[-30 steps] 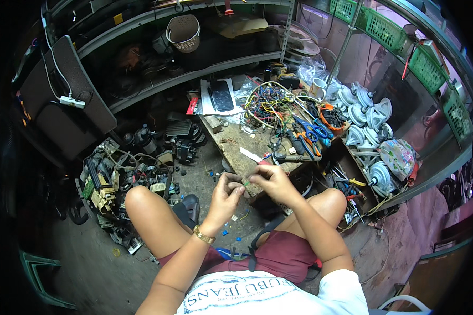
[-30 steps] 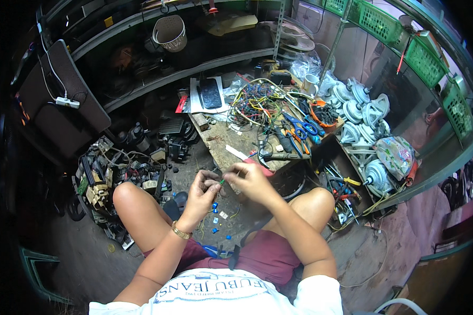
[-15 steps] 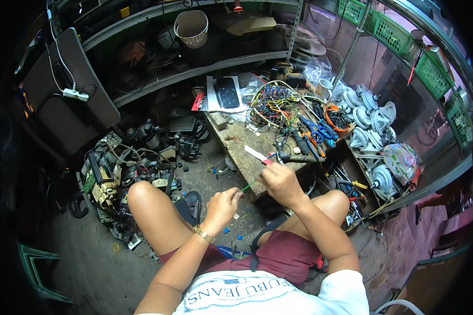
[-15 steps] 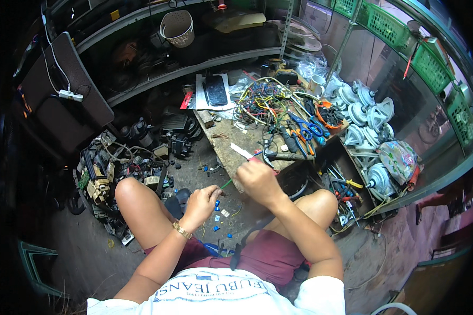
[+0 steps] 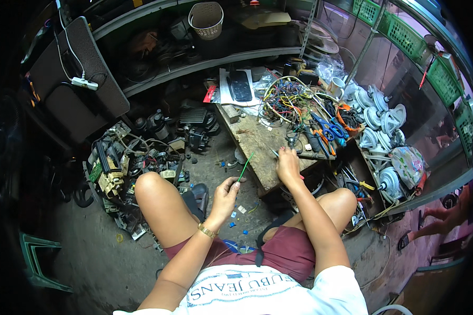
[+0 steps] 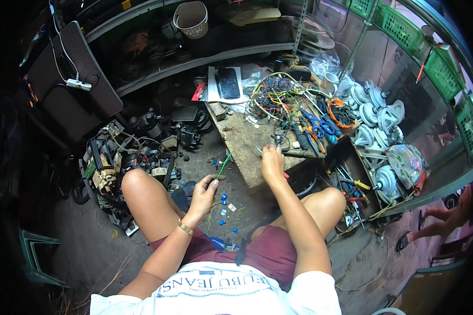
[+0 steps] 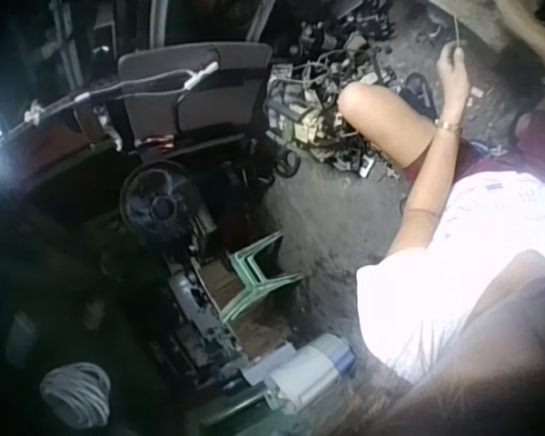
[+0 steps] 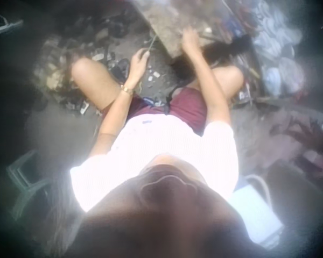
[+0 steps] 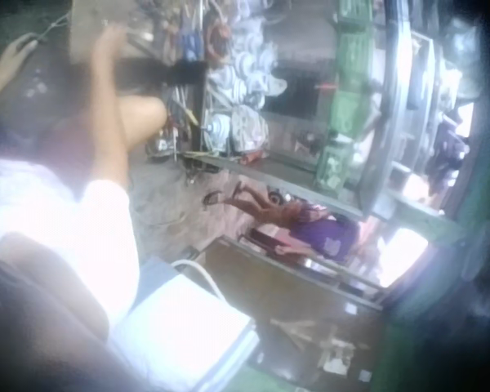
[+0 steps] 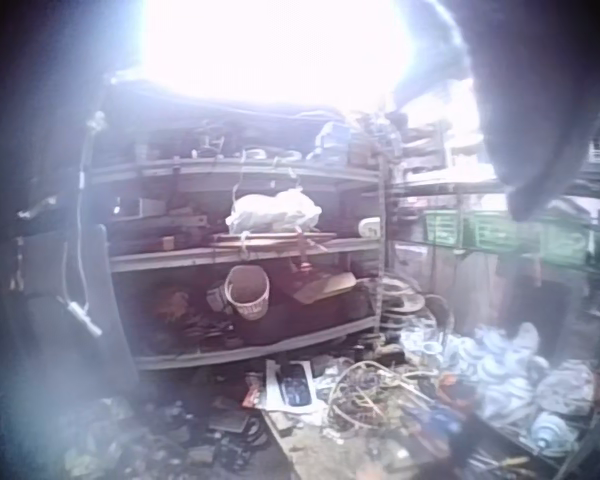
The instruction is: The person connects electrical wires by stripping insulation with pliers, twisting the ends together, and securing the connection with electrical tape.
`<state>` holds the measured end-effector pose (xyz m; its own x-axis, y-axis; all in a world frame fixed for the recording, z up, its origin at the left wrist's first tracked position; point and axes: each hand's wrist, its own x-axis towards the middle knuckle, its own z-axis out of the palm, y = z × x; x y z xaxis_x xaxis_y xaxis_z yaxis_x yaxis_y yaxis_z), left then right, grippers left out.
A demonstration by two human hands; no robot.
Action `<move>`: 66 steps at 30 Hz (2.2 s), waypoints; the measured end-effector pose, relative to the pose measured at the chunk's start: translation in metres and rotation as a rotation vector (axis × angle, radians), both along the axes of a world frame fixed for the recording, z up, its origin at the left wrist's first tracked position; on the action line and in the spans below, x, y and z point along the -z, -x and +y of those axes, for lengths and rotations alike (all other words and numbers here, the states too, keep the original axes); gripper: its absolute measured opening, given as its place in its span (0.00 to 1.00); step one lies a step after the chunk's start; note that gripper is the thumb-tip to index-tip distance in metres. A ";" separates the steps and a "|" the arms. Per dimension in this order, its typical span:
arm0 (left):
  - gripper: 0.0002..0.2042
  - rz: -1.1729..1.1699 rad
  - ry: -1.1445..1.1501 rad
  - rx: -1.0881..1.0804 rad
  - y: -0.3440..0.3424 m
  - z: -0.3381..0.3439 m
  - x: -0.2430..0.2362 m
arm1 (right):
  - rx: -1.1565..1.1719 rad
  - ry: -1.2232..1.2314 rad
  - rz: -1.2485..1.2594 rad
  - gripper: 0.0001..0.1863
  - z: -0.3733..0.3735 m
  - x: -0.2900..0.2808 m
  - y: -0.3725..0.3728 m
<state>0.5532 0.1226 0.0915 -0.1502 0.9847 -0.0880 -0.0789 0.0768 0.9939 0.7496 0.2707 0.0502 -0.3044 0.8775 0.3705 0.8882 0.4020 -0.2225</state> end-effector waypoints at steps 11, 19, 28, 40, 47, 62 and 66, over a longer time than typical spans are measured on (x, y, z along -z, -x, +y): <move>0.09 0.302 -0.191 -0.006 -0.012 0.002 -0.029 | -0.357 0.935 1.176 0.12 -0.086 -0.071 0.012; 0.06 0.425 -0.241 -0.039 -0.016 -0.004 -0.046 | -0.462 1.144 1.218 0.17 -0.089 -0.094 0.020; 0.05 0.497 -0.312 -0.036 -0.014 -0.009 -0.053 | -0.489 1.165 1.166 0.14 -0.093 -0.100 0.024; 0.03 0.735 -0.438 -0.070 -0.016 -0.012 -0.068 | -0.434 1.107 1.164 0.10 -0.094 -0.109 0.017; 0.03 0.729 -0.458 -0.081 -0.017 -0.013 -0.070 | -0.424 1.090 1.168 0.10 -0.094 -0.113 0.016; 0.04 0.730 -0.450 -0.069 -0.016 -0.019 -0.064 | -0.406 1.093 1.258 0.11 -0.090 -0.097 0.012; 0.05 0.660 -0.431 -0.083 -0.018 -0.021 -0.061 | -0.355 1.098 1.247 0.07 -0.092 -0.099 0.013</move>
<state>0.5708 0.1014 0.1520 -0.1127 0.8950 0.4315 0.5482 -0.3062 0.7783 0.7368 0.1786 0.1493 -0.5425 0.8222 -0.1720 -0.1217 -0.2795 -0.9524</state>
